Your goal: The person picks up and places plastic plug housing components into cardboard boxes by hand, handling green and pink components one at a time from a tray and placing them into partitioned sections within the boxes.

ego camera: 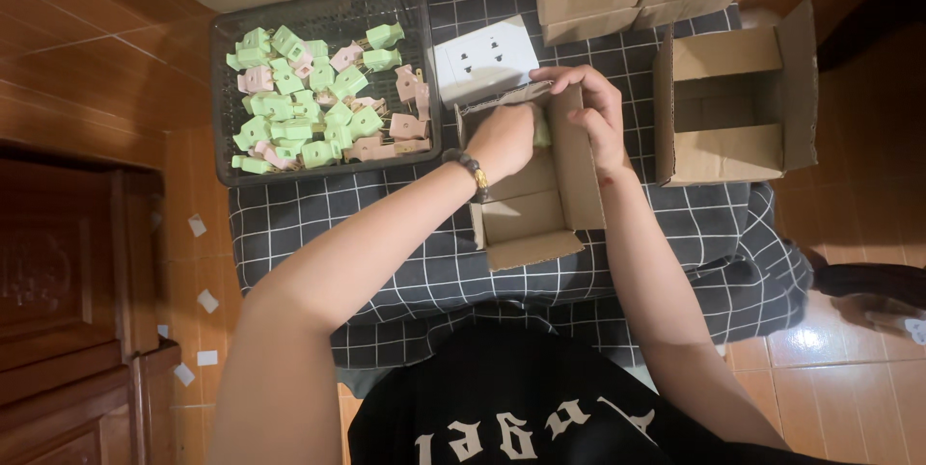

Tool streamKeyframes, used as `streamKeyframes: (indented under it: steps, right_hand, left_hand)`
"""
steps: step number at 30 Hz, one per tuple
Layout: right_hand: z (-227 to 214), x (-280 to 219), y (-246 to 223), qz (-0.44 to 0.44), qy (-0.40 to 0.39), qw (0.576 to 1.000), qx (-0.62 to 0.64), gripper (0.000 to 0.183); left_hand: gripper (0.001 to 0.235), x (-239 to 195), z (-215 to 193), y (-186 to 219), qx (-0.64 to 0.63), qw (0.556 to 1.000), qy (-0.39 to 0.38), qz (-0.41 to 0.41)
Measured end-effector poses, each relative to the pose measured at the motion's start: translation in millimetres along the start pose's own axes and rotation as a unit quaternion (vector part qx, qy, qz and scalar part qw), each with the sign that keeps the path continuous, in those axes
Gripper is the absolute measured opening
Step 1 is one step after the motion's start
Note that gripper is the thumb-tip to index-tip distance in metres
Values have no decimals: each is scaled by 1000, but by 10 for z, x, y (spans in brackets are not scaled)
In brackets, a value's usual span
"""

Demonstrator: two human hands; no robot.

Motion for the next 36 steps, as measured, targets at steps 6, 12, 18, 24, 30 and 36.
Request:
streamKeyframes:
  steps: [6, 12, 18, 24, 30, 36]
  right_hand:
    - [30, 8, -31, 3, 4, 1000, 6, 33]
    - [50, 15, -49, 6, 3, 1000, 2, 35]
    - [64, 25, -60, 6, 7, 1000, -28, 38]
    - [49, 37, 1, -10, 10, 999, -52, 41]
    - [70, 32, 55, -14, 39, 997, -62, 47]
    - [23, 63, 203, -44, 61, 997, -21, 58]
  left_hand:
    - [16, -12, 39, -159, 97, 995, -25, 28]
    - [17, -69, 97, -83, 132, 990, -9, 51]
    - [17, -64, 153, -63, 151, 984, 26, 90]
    - [24, -560, -849, 565, 35, 991, 56, 115]
    - [28, -727, -1718, -124, -32, 987, 144, 67]
    - [27, -328, -1496, -1996, 231, 957, 153, -84]
Point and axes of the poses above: each hand's wrist, its own x-axis towards the middle knuckle, its own z-axis out of the palm, y = z × x, the point moved 4 cm from there along x, towards the middle knuckle, and after that the axes turned 8 degrees about y, right-handed, at the moved point
